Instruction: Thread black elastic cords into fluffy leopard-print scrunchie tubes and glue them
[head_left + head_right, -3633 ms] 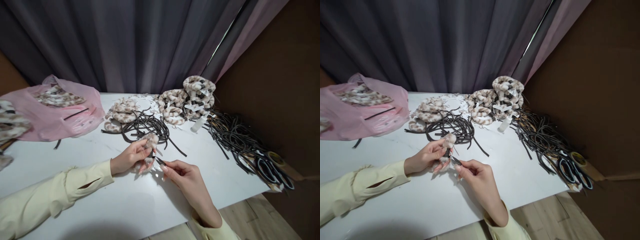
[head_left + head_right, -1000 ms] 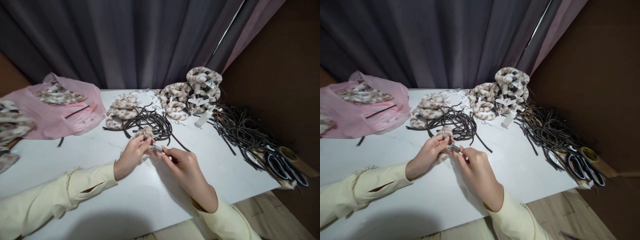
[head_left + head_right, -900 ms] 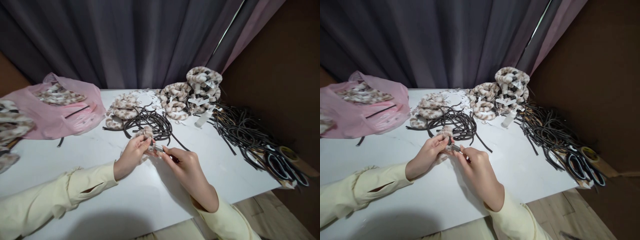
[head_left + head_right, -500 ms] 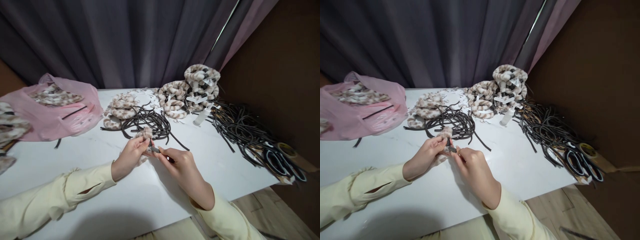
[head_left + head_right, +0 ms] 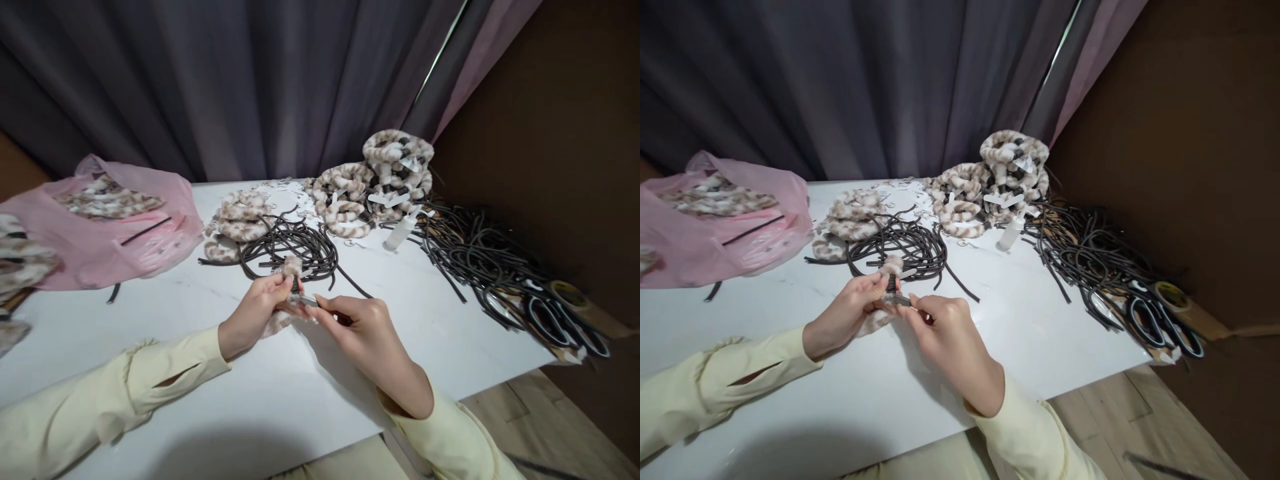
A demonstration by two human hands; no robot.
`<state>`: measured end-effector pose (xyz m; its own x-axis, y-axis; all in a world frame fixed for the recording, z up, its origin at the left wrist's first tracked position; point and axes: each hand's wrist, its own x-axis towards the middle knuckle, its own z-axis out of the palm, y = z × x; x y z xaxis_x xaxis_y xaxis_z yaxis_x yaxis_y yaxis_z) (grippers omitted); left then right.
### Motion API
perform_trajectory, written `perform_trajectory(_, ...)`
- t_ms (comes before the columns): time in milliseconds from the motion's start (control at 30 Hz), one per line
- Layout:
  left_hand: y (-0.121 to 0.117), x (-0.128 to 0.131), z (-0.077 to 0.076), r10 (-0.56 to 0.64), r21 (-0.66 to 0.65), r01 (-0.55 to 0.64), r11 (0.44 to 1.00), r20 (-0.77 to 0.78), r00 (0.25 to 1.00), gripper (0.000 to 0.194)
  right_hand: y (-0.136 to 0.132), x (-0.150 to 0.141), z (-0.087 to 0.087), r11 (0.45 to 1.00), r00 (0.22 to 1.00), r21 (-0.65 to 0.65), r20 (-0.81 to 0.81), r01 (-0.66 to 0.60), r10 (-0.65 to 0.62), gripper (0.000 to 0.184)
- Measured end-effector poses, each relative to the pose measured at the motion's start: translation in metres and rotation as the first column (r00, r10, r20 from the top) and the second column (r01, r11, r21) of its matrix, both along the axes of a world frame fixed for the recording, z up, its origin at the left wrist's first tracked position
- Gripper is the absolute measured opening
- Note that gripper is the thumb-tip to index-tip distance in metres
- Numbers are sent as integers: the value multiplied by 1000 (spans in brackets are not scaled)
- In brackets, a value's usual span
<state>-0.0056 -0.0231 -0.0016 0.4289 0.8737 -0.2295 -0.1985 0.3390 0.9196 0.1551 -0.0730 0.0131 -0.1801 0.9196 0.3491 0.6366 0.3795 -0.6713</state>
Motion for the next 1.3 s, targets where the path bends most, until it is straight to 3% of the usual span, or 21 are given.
perform_trajectory(267,2,-3,-1,-57,-2,57,998,-6,998,26,0,1,0,1000,1000,-19,-29,-2,1,28)
perform_trajectory(567,-1,3,0,-33,22,34,999,-26,999,30,1,-1,-3,1000,999,-13,50,-12,13,29)
perform_trajectory(733,-3,3,0,10,-87,-23,996,-138,990,27,2,-5,-3,1000,993,28,120,-3,-1,27)
perform_trajectory(933,0,1,0,-32,-31,33,999,24,999,26,0,1,-2,995,996,41,17,87,-88,23)
perform_trajectory(1300,0,2,1,-46,-11,46,999,28,999,24,0,-2,-5,975,992,201,56,95,-109,18)
